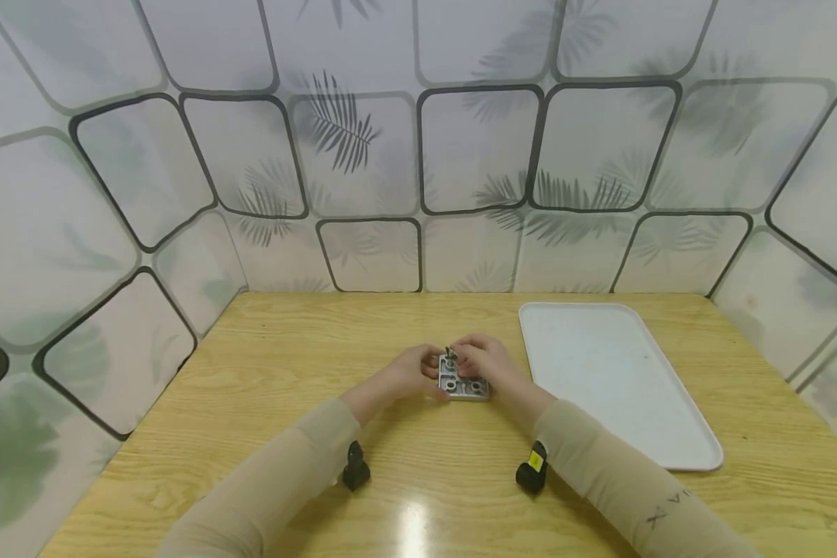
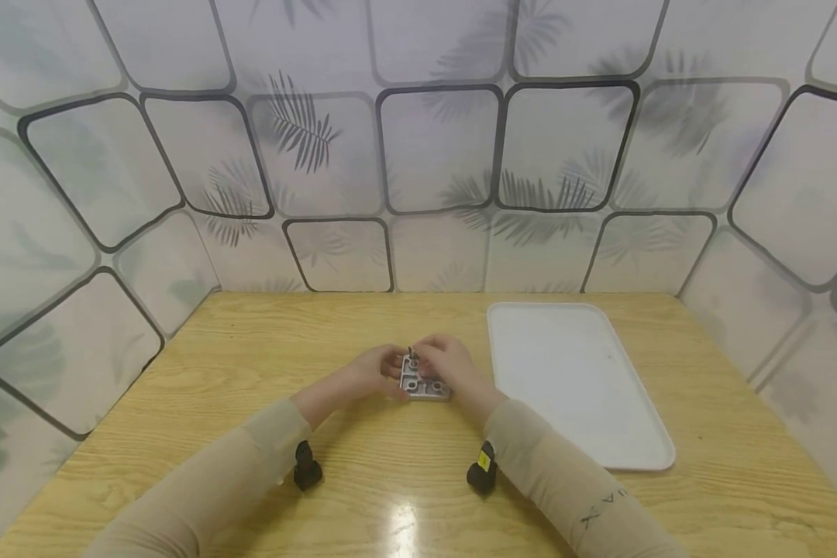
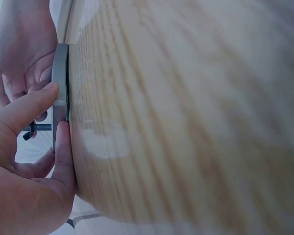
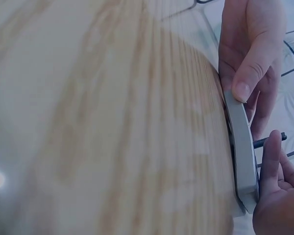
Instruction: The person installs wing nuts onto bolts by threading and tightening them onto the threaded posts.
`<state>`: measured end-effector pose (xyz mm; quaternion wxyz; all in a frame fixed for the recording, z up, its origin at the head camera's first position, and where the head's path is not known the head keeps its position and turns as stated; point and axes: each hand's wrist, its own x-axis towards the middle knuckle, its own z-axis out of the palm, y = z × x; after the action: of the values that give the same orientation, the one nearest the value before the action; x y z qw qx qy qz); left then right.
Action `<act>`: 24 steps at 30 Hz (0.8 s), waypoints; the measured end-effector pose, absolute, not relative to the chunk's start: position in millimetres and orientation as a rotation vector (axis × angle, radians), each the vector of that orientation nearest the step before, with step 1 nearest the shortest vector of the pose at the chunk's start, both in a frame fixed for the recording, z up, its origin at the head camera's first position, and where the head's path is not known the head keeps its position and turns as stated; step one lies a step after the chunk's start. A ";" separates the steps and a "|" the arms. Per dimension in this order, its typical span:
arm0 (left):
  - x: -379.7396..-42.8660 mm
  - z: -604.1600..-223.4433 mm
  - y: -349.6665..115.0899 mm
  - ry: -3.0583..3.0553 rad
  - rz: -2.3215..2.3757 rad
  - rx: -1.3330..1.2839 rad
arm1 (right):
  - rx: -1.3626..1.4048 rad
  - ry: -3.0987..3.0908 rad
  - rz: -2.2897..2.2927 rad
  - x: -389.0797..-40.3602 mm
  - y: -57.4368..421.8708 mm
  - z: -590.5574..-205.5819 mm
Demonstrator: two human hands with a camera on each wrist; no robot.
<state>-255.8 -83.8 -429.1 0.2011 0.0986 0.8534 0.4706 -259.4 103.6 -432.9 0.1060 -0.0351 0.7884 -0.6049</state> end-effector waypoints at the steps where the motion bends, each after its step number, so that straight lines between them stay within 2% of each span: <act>1: -255.8 -429.0 -83.7 2.384 1.315 0.277 | -0.098 2.313 -1.795 -259.2 103.4 -433.0; 24: -257.3 -432.0 -84.9 2.381 1.318 0.284 | -0.113 2.415 -1.748 -257.9 99.8 -440.6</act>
<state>-257.3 -84.9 -432.0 0.2014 0.1016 0.8524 0.4718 -257.9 99.8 -440.6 0.0792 -0.0379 0.8069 -0.5841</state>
